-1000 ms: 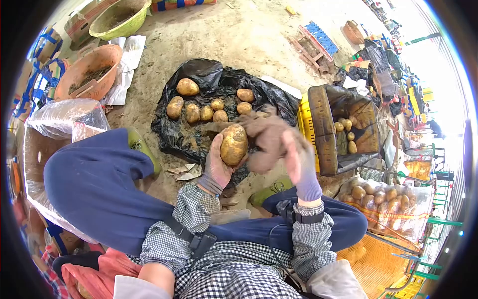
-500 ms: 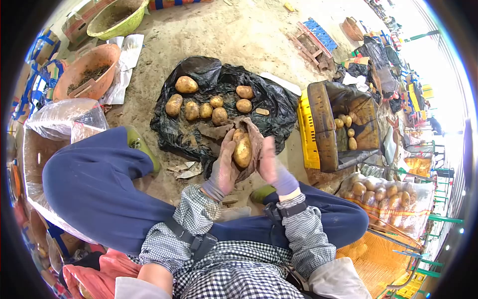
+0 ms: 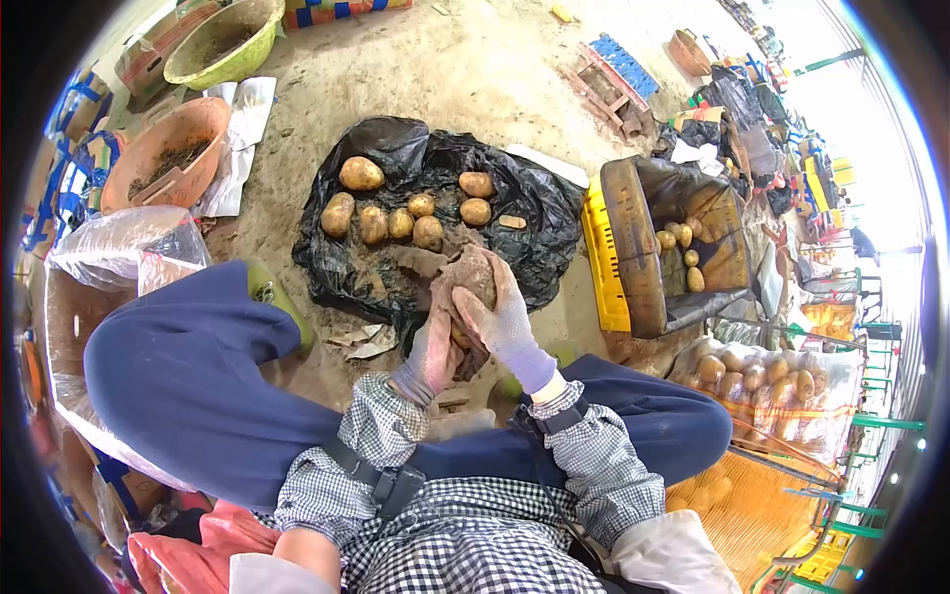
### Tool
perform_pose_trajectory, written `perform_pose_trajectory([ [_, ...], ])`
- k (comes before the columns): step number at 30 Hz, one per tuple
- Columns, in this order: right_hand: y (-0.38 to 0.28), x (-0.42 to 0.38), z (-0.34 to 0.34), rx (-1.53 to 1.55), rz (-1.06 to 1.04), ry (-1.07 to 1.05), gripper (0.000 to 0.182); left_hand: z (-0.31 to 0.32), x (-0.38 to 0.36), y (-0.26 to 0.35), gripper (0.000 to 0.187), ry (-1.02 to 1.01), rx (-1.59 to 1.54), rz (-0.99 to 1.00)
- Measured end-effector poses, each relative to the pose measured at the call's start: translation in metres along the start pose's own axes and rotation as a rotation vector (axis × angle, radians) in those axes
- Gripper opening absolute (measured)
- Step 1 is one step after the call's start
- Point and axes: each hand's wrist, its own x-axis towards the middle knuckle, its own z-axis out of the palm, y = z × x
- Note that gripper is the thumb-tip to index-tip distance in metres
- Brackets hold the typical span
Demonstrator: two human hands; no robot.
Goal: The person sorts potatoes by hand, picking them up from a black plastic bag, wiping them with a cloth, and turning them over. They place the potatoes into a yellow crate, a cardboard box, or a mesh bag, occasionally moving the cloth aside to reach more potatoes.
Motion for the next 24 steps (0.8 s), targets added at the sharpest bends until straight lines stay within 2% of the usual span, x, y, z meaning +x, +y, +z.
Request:
perform_pose_trajectory([
  [1, -0.01, -0.002, 0.003, -0.11, -0.071, 0.124, 0.051, 0.0, -0.001, 0.0, 0.052, -0.031, 0.023, 0.006],
  [2, -0.01, -0.003, 0.005, -0.106, -0.069, 0.124, 0.051, 0.0, -0.002, -0.001, 0.052, -0.062, 0.047, 0.011],
  [3, -0.009, -0.003, 0.006, 0.178, -0.003, 0.131, 0.042, 0.008, 0.001, 0.005, 0.051, 0.062, -0.03, -0.095],
  [5, -0.005, 0.006, 0.008, 0.649, 0.083, 0.146, 0.02, 0.014, 0.005, 0.005, 0.053, 0.092, 0.05, -0.067],
  [6, 0.0, 0.009, 0.008, 0.649, 0.084, 0.147, 0.02, 0.019, 0.006, 0.006, 0.055, 0.118, 0.127, -0.036],
  [8, 0.008, 0.012, 0.007, 0.611, 0.087, 0.284, 0.018, 0.025, 0.004, 0.011, 0.054, 0.113, 0.098, -0.069],
  [11, 0.025, 0.016, -0.007, 0.6, 0.157, 0.275, 0.02, 0.016, 0.005, 0.009, 0.053, 0.03, 0.173, -0.009],
  [13, 0.024, 0.023, -0.012, 0.625, 0.19, 0.336, 0.017, 0.027, 0.002, 0.017, 0.053, 0.073, -0.034, -0.162],
  [14, 0.023, 0.021, -0.018, 0.574, 0.251, 0.348, 0.016, 0.028, 0.002, 0.018, 0.053, 0.077, -0.029, -0.161],
  [16, 0.029, 0.019, -0.033, 0.198, 0.175, 0.405, 0.017, 0.03, 0.006, 0.022, 0.054, 0.061, -0.14, -0.143],
  [17, 0.034, 0.019, -0.041, -0.046, 0.05, 0.435, 0.022, 0.028, 0.008, 0.029, 0.056, 0.008, -0.282, -0.198],
  [18, 0.031, 0.017, -0.047, -0.046, 0.05, 0.434, 0.022, 0.028, 0.01, 0.033, 0.058, -0.022, -0.309, -0.129],
  [20, 0.025, 0.011, -0.057, 0.587, 0.263, 0.344, 0.035, 0.026, 0.014, 0.041, 0.058, -0.013, -0.302, -0.092],
  [21, 0.009, 0.007, -0.065, 0.478, 0.261, 0.253, 0.049, 0.027, 0.013, 0.042, 0.058, -0.012, -0.305, -0.09],
  [24, -0.015, 0.003, -0.062, 0.525, 0.178, 0.271, 0.049, 0.029, 0.016, 0.041, 0.055, -0.106, -0.282, -0.086],
])
